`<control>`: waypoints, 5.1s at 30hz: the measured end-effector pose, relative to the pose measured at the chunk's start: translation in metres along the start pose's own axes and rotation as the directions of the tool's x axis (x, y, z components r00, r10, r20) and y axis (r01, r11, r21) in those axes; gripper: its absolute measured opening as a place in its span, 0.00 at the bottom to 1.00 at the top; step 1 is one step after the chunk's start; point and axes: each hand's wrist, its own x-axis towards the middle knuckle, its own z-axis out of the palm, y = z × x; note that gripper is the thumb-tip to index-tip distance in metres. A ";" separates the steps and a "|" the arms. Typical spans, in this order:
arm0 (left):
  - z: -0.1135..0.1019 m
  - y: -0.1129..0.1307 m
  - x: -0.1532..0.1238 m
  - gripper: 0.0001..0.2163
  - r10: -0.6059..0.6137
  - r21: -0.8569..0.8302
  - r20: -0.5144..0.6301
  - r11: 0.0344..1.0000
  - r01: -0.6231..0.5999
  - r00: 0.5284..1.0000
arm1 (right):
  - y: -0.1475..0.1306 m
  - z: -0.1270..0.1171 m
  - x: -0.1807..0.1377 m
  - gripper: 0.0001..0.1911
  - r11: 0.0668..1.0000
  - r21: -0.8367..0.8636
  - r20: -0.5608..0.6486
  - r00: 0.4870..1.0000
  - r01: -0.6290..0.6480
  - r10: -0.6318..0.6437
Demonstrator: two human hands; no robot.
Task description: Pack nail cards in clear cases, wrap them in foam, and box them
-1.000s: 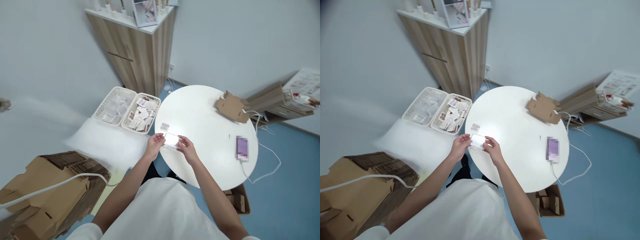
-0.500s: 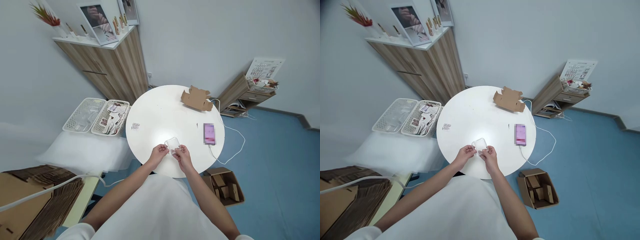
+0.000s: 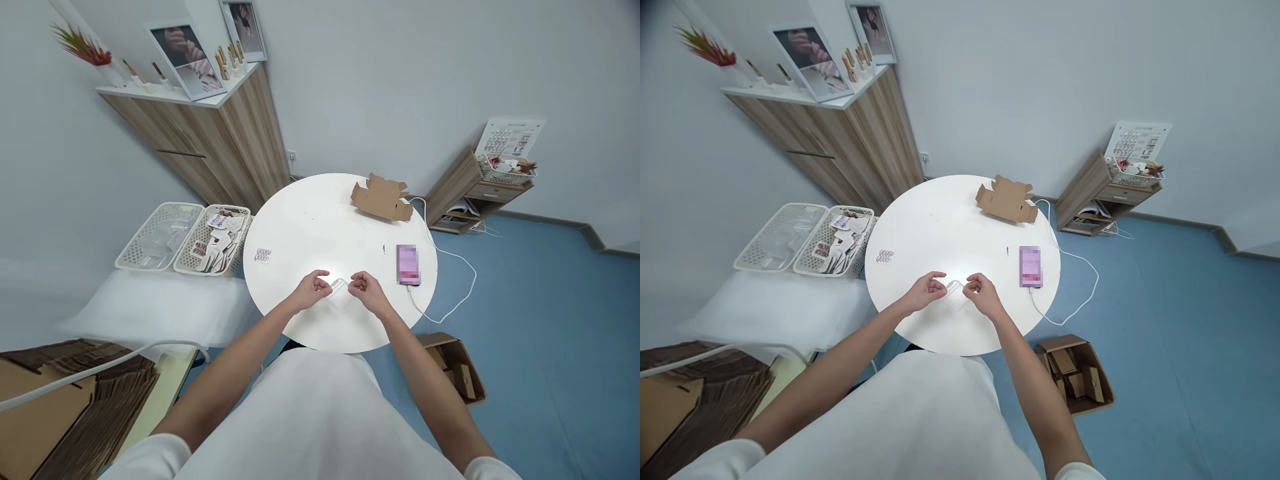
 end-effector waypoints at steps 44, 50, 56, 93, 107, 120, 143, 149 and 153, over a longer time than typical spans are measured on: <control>0.018 -0.007 -0.027 0.38 0.317 0.389 0.257 0.831 -0.398 0.913 | 0.010 -0.012 -0.046 0.25 0.613 -0.577 0.325 0.840 0.540 -0.434; 0.025 -0.003 -0.028 0.34 0.298 0.333 0.268 0.863 -0.379 0.916 | 0.009 -0.017 -0.047 0.30 0.606 -0.555 0.326 0.819 0.570 -0.472; 0.030 0.002 -0.032 0.33 0.261 0.242 0.259 0.915 -0.324 0.930 | 0.006 -0.019 -0.046 0.31 0.623 -0.515 0.321 0.806 0.589 -0.497; 0.020 -0.027 -0.039 0.20 0.053 -0.071 0.076 0.996 -0.048 0.996 | 0.007 0.009 0.002 0.27 1.000 0.007 0.017 1.000 -0.010 0.009; 0.017 -0.056 -0.028 0.22 -0.020 -0.059 -0.037 0.998 0.017 0.999 | 0.064 0.017 -0.035 0.24 0.999 -0.047 -0.102 0.995 0.000 -0.005; 0.028 -0.086 0.011 0.16 -0.130 0.090 -0.249 0.984 0.157 0.960 | 0.113 0.022 0.000 0.28 0.981 -0.164 -0.173 0.982 -0.102 0.073; 0.045 -0.105 0.004 0.21 -0.203 0.066 -0.362 0.968 0.243 0.910 | 0.126 0.035 -0.020 0.28 0.977 0.007 -0.171 0.962 -0.212 0.211; 0.043 -0.100 0.022 0.21 -0.173 0.128 -0.354 0.965 0.231 0.919 | 0.114 0.031 -0.001 0.26 0.972 -0.012 -0.199 0.953 -0.237 0.230; 0.040 -0.102 0.027 0.21 -0.181 0.122 -0.362 0.963 0.239 0.915 | 0.109 0.030 0.004 0.26 0.969 -0.032 -0.185 0.954 -0.246 0.236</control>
